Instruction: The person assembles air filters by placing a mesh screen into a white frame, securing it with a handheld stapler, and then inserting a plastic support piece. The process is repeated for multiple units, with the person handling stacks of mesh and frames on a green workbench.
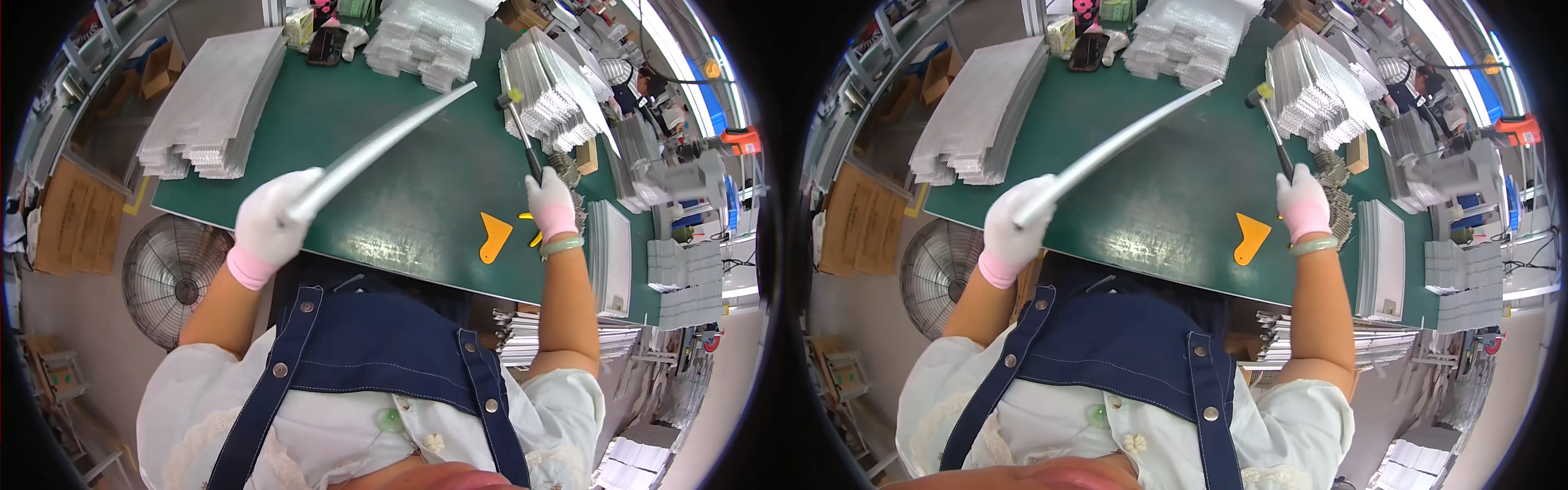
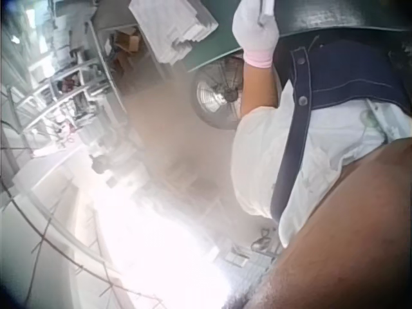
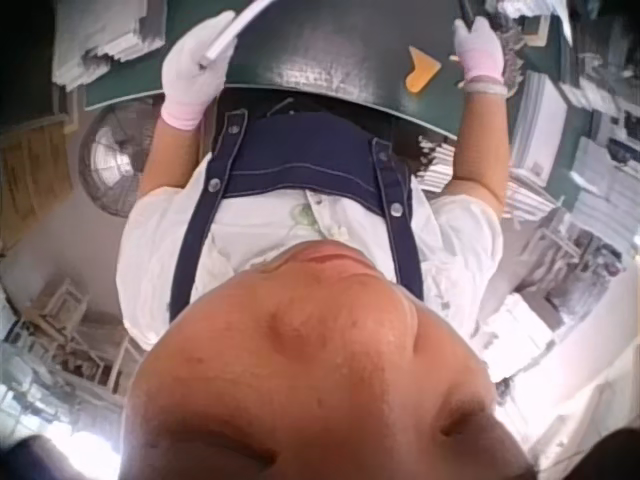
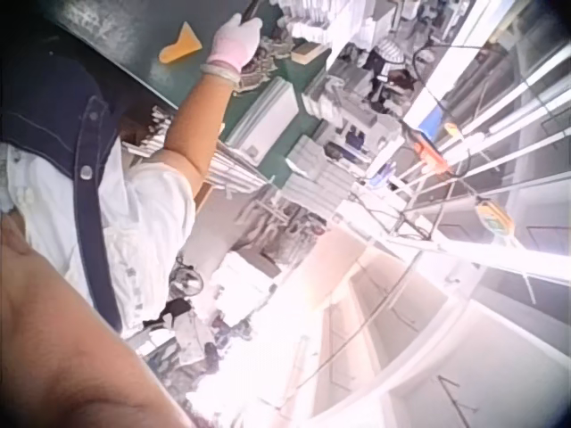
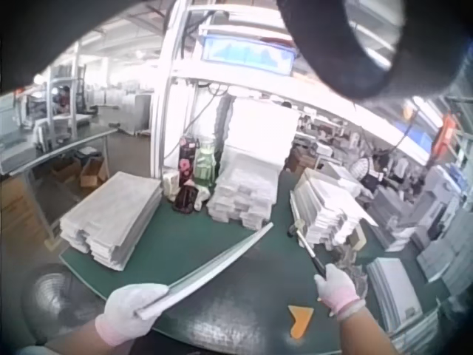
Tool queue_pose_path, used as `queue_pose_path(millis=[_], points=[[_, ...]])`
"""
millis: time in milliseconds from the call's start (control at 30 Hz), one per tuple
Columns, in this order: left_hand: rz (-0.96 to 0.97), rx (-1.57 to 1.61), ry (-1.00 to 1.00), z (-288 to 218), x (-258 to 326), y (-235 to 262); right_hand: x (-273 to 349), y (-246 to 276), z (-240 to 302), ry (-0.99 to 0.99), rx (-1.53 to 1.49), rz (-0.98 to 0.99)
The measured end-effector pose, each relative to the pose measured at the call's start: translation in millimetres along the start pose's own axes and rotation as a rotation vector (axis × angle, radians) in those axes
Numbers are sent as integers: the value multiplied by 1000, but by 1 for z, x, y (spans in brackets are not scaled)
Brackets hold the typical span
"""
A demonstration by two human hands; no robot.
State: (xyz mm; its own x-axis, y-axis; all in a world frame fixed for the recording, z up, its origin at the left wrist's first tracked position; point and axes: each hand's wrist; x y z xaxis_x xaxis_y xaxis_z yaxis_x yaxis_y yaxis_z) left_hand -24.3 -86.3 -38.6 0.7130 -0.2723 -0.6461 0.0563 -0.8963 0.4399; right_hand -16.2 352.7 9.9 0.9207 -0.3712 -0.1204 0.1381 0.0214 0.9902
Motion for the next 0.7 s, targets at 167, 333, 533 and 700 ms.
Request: queue_pose_path(millis=[167,333,533,700], points=[[778,124,-232,-41,-4,-77,11,-90,-43,-135,-425,27],[439,-64,121,-14,28,-64,73,-83,-21,131,-355,-157],[391,-76,716,23,42,-50,140,-91,32,117,-612,405],[529,42,926,7,16,-58,139,-75,45,-146,-938,674]])
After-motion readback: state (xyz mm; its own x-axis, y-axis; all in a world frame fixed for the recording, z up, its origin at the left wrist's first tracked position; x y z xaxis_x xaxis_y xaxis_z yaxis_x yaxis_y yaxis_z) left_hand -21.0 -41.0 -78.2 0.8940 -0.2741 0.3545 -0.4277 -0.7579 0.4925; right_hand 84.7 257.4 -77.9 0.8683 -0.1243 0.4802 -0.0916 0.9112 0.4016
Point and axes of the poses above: each hand's wrist, its own x-axis away from the middle knuckle, its own y-axis out of the back of the hand, z = x × y, and after that the axes turned 4 degrees about x, right-handed
